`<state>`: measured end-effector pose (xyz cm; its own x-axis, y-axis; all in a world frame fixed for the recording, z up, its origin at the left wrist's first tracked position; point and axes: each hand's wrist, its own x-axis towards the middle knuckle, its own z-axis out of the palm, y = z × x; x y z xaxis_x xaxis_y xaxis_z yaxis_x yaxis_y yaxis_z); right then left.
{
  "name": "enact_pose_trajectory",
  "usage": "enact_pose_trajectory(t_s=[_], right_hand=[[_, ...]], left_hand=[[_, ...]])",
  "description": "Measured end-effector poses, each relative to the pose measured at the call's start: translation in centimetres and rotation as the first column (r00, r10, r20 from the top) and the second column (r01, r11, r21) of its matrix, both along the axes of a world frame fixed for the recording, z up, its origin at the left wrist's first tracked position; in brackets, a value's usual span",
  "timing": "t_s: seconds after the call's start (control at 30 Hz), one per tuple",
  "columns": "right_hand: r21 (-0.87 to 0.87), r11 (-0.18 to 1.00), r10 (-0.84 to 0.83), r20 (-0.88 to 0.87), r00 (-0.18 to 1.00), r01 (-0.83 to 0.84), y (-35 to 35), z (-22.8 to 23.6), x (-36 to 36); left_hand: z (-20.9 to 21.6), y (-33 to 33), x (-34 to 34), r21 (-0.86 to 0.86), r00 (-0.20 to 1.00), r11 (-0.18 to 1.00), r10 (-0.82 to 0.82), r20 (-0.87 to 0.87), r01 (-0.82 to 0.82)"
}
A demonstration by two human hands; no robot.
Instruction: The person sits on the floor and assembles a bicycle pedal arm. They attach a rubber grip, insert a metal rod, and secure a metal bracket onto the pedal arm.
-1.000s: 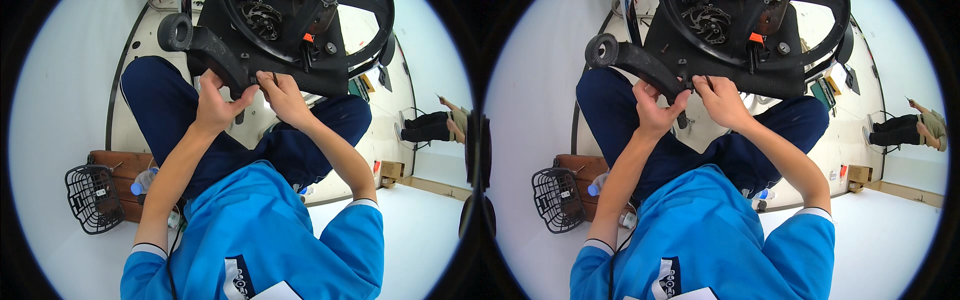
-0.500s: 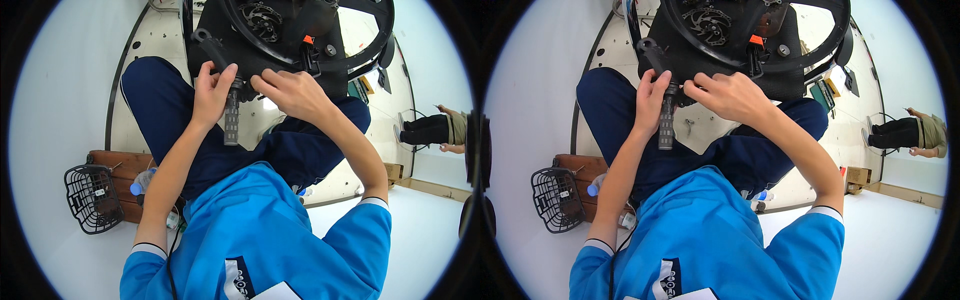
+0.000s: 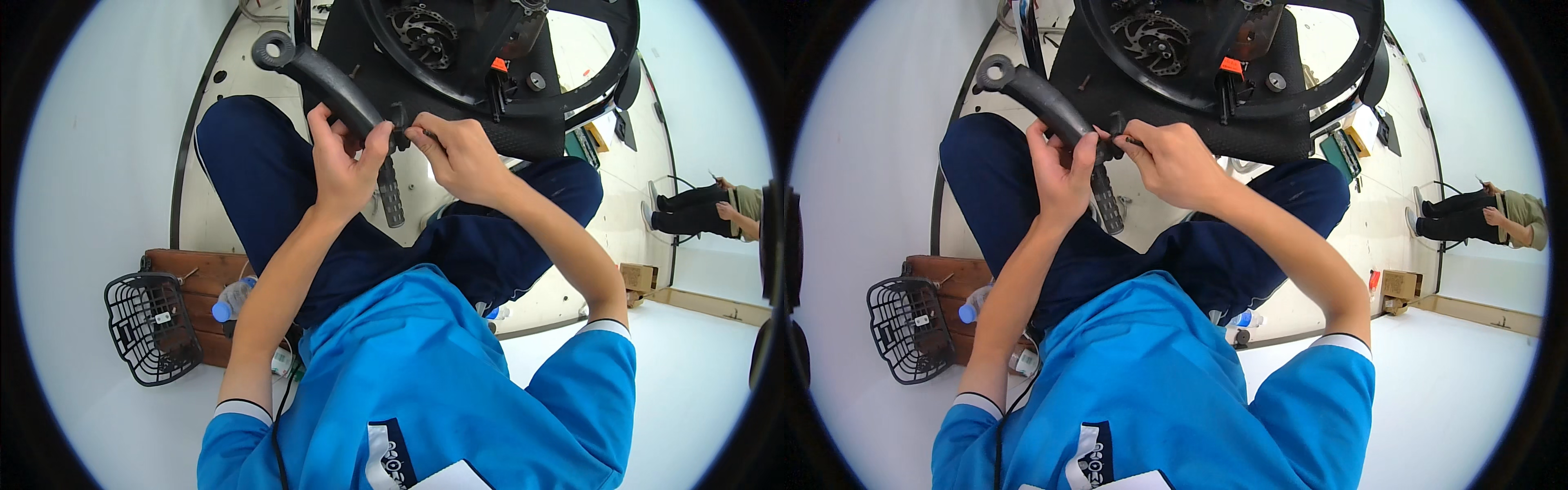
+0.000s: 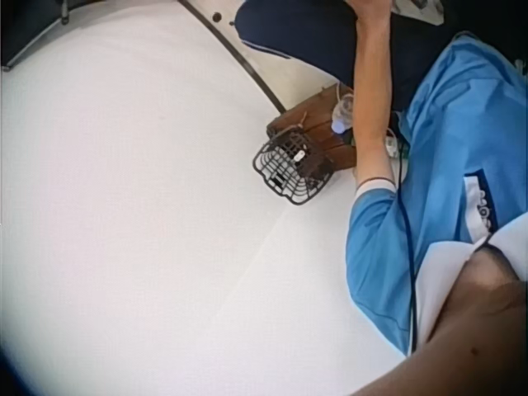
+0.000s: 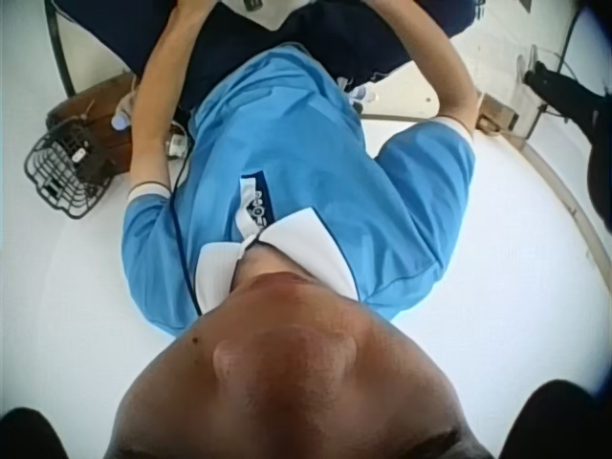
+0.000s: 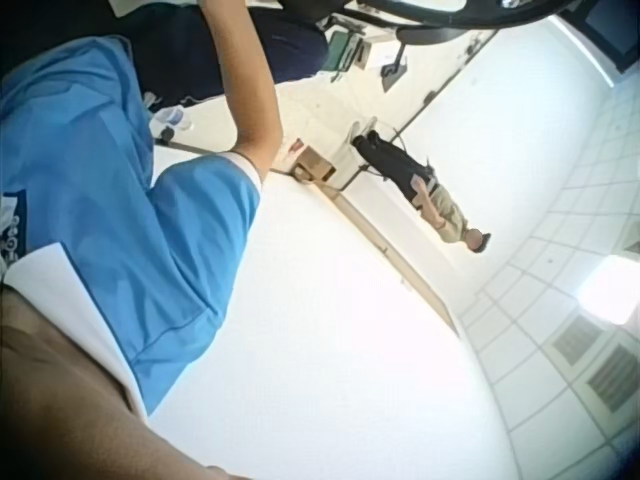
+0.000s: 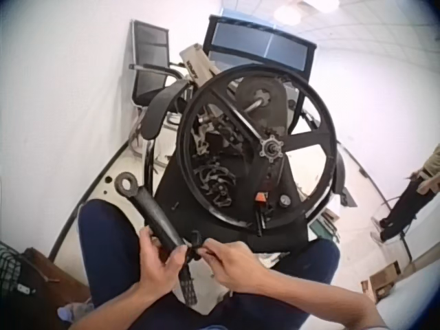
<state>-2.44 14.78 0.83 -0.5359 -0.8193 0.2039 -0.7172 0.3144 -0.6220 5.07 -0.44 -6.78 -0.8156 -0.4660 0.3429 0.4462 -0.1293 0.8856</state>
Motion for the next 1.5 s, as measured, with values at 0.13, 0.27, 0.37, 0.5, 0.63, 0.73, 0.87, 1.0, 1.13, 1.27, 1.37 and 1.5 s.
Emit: enact_pose_trajectory(t_s=[0.13, 0.27, 0.37, 0.5, 0.63, 0.73, 0.87, 1.0, 1.13, 1.27, 1.37, 1.5], right_hand=[[0.046, 0.985, -0.171, 0.164, 0.972, 0.166, -0.1, 0.0, 0.7], [0.065, 0.973, -0.231, 0.271, 0.934, 0.222, -0.3, 0.7, 1.0], [0.049, 0.991, -0.13, 0.116, 0.985, 0.125, 0.0, 1.7, 1.0], [0.104, 0.992, 0.1, -0.392, 0.915, -0.064, 0.8, 2.4, 0.8], [0.325, 0.938, 0.324, -0.696, 0.641, -0.122, 1.2, 2.3, 0.0], [0.406, 0.893, 0.44, -0.711, 0.549, -0.191, 1.3, 2.6, -0.9], [0.454, 0.849, 0.523, -0.66, 0.539, -0.269, 1.1, 4.0, -1.3], [0.376, 0.86, 0.51, -0.638, 0.577, -0.344, 0.9, 3.0, -1.4], [0.29, 0.888, 0.46, -0.588, 0.665, -0.357, 0.7, 1.1, -1.0], [0.15, 0.951, 0.308, -0.521, 0.797, -0.27, 0.8, 0.0, -0.4], [0.056, 0.986, 0.165, -0.352, 0.921, -0.155, 0.9, -0.8, 0.0], [-0.065, 0.998, -0.006, -0.071, 0.997, 0.001, -0.3, -0.9, 0.5]], left_hand=[[0.0, 0.1, 0.7, -0.22, 0.998, 0.974, 0.036, -0.053, -0.047], [-0.1, 0.0, 0.6, -0.294, 0.991, 0.951, 0.062, -0.122, -0.095], [0.6, 0.1, 0.5, -0.091, 0.996, 0.996, -0.002, -0.089, -0.006], [1.8, -0.2, 0.4, 0.131, 0.995, 0.988, -0.086, 0.042, 0.079], [1.8, -0.5, 0.3, 0.23, 0.971, 0.961, -0.187, 0.147, 0.151], [1.3, -1.3, 0.3, 0.265, 0.935, 0.935, -0.294, 0.199, 0.237], [1.7, -1.4, 0.5, 0.336, 0.896, 0.895, -0.379, 0.229, 0.293], [2.1, -1.7, 0.4, 0.397, 0.851, 0.859, -0.448, 0.276, 0.323], [2.1, -2.1, 0.6, 0.404, 0.834, 0.849, -0.47, 0.287, 0.34], [1.9, -1.7, 0.8, 0.351, 0.895, 0.882, -0.398, 0.2, 0.314], [1.0, -0.7, 0.7, 0.235, 0.956, 0.937, -0.284, 0.079, 0.259], [0.9, -0.1, 0.4, 0.159, 0.983, 0.97, -0.18, -0.034, 0.183]])
